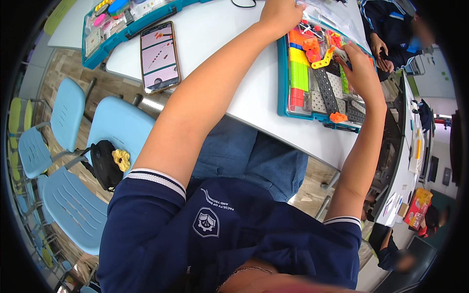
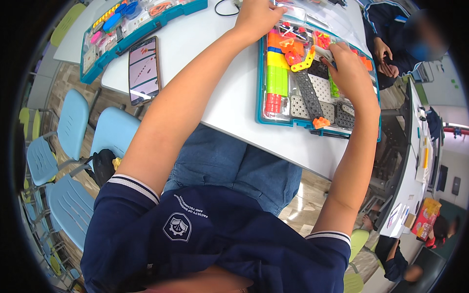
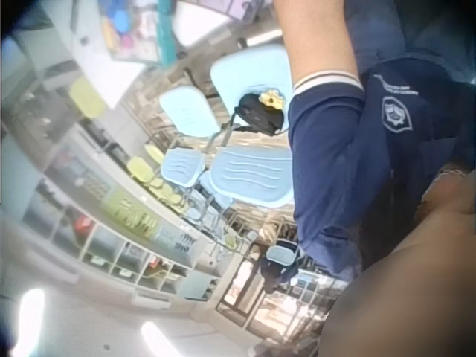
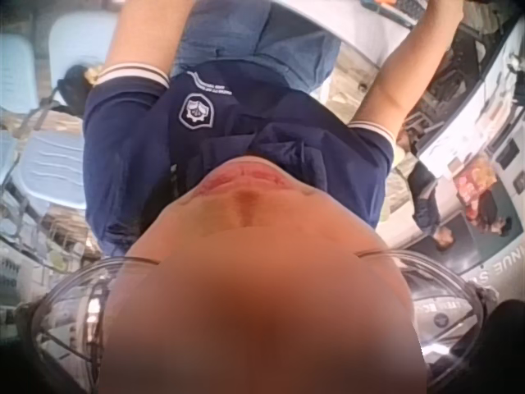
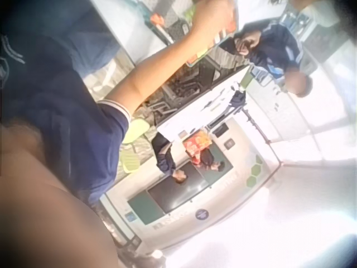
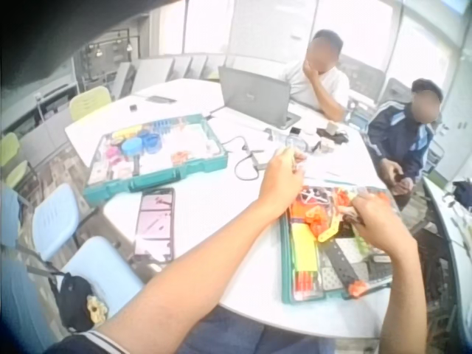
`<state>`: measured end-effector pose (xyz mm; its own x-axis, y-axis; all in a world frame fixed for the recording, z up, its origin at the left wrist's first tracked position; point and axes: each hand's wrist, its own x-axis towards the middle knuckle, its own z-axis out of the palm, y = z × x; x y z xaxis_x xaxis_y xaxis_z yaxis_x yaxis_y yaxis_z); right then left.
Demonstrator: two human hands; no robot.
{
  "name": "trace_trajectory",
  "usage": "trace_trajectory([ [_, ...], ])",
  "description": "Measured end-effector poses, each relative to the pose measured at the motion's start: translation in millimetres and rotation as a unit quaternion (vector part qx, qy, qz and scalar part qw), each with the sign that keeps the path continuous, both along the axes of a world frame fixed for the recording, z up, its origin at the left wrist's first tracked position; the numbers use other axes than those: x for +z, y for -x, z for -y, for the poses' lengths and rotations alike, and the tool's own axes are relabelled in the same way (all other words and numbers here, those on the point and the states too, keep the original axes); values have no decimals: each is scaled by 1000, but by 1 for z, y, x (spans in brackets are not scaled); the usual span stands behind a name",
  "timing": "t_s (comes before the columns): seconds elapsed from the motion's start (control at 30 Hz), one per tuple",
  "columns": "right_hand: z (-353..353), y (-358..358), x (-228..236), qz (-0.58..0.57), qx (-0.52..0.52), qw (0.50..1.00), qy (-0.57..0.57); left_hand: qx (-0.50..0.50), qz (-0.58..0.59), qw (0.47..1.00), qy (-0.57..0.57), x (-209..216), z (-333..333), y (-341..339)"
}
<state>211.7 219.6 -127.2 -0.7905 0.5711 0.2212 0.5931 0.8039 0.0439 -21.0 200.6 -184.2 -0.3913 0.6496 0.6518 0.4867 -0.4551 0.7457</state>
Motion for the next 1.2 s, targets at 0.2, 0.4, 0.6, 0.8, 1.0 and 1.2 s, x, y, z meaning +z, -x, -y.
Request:
trace_trajectory([
  [0.2, -1, -2, -2, -10, -3, 1000, 8, 16, -16, 1000, 4, -1, -3, 0],
  [0.4, -4, -5, -3, -22, -4, 1000, 7, 2, 4, 1000, 19, -2, -3, 0],
  [0.6, -6, -4, 4, -57, -5, 998, 36, -15, 30, 999, 38, 0, -2, -1],
  [0.8, -14, 19, 14, -80, 60, 995, 28, 20, -16, 999, 35, 2, 0, -1],
  [1.0, -20, 40, 12, -41, 28, 998, 30, 10, -24, 1000, 11, 2, 1, 0],
  [1.2, -42, 47, -1, -16, 84, 996, 4, 15, -22, 1000, -15, 0, 0, -1],
])
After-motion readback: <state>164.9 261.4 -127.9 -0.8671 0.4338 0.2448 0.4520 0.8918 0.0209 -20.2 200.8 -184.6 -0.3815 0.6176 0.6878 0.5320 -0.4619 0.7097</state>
